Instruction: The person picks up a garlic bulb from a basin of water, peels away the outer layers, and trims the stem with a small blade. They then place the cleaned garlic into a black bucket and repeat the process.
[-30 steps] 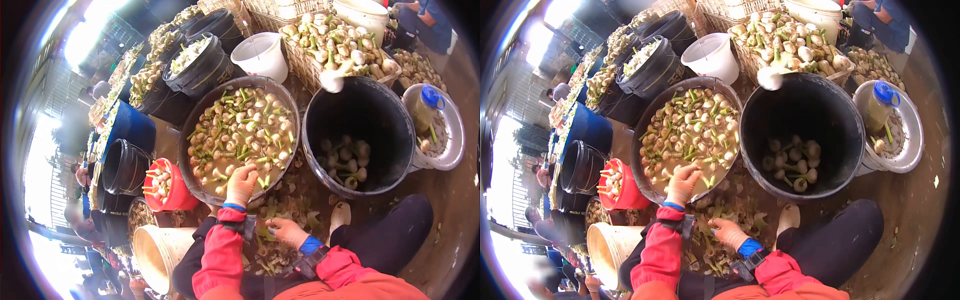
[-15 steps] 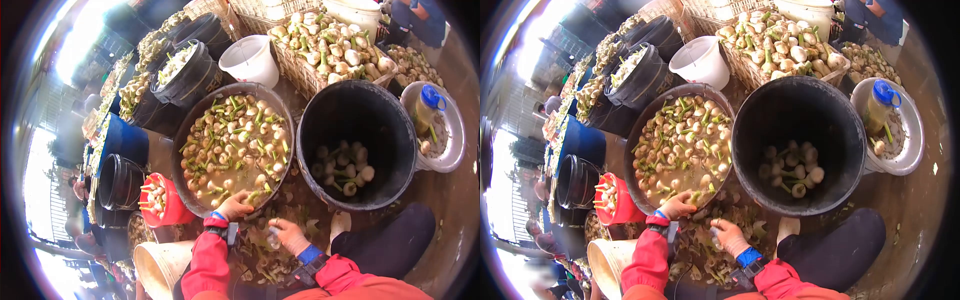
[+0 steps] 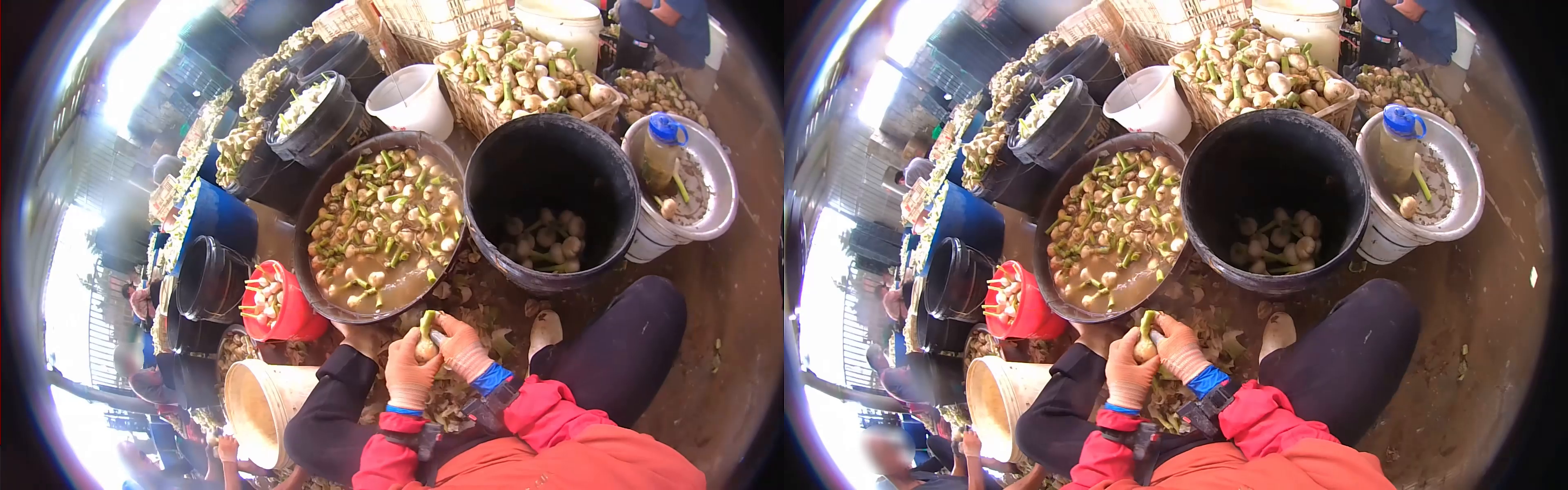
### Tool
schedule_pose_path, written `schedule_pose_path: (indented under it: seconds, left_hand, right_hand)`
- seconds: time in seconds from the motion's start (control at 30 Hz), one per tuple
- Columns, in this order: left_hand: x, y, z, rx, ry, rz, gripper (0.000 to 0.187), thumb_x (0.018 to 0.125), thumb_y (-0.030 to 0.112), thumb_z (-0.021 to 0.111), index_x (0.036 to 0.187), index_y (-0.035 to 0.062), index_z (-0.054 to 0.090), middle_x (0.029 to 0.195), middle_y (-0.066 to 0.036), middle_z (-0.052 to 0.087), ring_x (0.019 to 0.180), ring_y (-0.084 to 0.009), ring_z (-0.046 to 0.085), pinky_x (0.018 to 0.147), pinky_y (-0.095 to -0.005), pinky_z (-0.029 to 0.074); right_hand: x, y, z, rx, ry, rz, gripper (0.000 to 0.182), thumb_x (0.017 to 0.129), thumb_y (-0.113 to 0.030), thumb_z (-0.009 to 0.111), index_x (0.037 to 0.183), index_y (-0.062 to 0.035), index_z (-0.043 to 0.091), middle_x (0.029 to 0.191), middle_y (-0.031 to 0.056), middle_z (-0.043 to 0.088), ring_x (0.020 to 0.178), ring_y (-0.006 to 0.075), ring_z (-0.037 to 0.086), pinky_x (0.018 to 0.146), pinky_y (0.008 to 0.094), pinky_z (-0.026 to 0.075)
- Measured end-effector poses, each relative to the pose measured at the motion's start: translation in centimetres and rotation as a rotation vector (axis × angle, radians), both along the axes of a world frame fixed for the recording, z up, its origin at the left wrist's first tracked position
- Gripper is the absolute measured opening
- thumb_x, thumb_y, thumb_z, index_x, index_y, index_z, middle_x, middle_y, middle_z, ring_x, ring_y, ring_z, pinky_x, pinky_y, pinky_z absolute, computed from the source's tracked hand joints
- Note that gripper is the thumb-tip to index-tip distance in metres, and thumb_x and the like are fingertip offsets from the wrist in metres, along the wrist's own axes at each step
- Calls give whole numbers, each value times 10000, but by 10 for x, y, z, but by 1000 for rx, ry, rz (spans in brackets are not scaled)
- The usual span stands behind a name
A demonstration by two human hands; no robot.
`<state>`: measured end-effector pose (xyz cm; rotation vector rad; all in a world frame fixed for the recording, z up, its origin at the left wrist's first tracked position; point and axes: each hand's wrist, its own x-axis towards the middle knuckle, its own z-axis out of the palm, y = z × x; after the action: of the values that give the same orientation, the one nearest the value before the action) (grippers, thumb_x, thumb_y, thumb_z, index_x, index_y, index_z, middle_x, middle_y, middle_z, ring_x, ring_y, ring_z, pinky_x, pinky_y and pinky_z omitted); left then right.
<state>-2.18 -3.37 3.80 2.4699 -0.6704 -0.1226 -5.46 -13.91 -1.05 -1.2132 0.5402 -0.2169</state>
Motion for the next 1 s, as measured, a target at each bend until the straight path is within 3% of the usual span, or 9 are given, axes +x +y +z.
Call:
schedule_pose_path:
  seconds: [0.13, 0.23, 0.33, 0.47, 0.57, 0.67, 0.8, 0.93, 1.0]
  left_hand:
    - [-14, -2, -6, 66, -120, 5, 601, 633, 115, 769, 1187, 104, 535, 979, -119, 562, 881, -272, 589, 757, -350, 491]
    - [-5, 8, -2, -993, 1097, 249, 491, 778, 142, 654, 1235, 135, 475, 964, -91, 578, 733, -193, 586, 639, -299, 506]
    - [-1, 21, 1, -1331, 1435, 356, 443, 842, 382, 572, 1209, 160, 463, 852, -84, 594, 645, -169, 564, 553, -269, 478]
    - [0, 28, -7, -1293, 1420, 381, 507, 832, 482, 560, 1214, 166, 451, 810, -74, 593, 640, -170, 562, 547, -279, 474]
    - [-4, 30, -9, -993, 1223, 165, 564, 827, 470, 593, 1251, 136, 427, 853, -55, 579, 631, -159, 552, 567, -287, 482]
    - [-7, 28, -10, -771, 388, 34, 838, 724, 215, 775, 1369, 18, 277, 1054, -54, 536, 864, -102, 532, 710, -228, 472]
    - [22, 33, -8, -1087, 966, 416, 603, 849, 422, 604, 1263, 32, 404, 1019, -53, 574, 725, -172, 603, 630, -306, 530]
    - [26, 34, -36, -1023, 735, 559, 617, 818, 453, 632, 1235, 57, 408, 1067, -59, 558, 800, -177, 601, 644, -299, 527]
    - [-1, 25, -24, -1076, 625, 413, 736, 784, 488, 657, 1279, 38, 351, 1114, -85, 524, 953, -150, 554, 666, -283, 509]
  right_hand:
    - [-5, -2, 7, -72, 84, -38, 279, 817, -42, 569, 1094, -27, 591, 1020, 60, 637, 918, 132, 575, 823, 263, 456]
    - [-6, -7, 0, 149, -189, -14, 288, 822, -9, 537, 1105, -18, 596, 999, 31, 630, 915, 101, 559, 812, 247, 456]
    - [-12, -11, 18, 225, -246, 88, 341, 813, 42, 488, 1138, -3, 580, 1048, 44, 618, 943, 120, 557, 863, 244, 437]
    - [-16, -9, 19, 650, -192, 218, 280, 851, -17, 544, 1127, -25, 594, 1061, 37, 608, 936, 110, 559, 824, 251, 452]
    - [-11, -1, 14, 639, -166, 171, 295, 824, -62, 635, 1117, -45, 607, 1026, 32, 623, 895, 117, 581, 788, 267, 472]
    - [-8, 3, 10, 571, -146, 98, 321, 792, -33, 661, 1108, -35, 611, 977, 24, 638, 860, 123, 594, 753, 280, 496]
    - [-9, 10, 6, 462, -157, 107, 321, 801, -3, 641, 1118, -36, 600, 991, 35, 636, 855, 130, 600, 699, 265, 530]
    - [-8, 13, 9, 648, -121, 81, 328, 805, 39, 589, 1127, -25, 578, 1005, 53, 629, 911, 147, 595, 766, 277, 517]
    - [-5, 5, 6, 669, -59, 47, 302, 821, -5, 598, 1121, -40, 583, 1020, 58, 625, 921, 164, 596, 743, 290, 523]
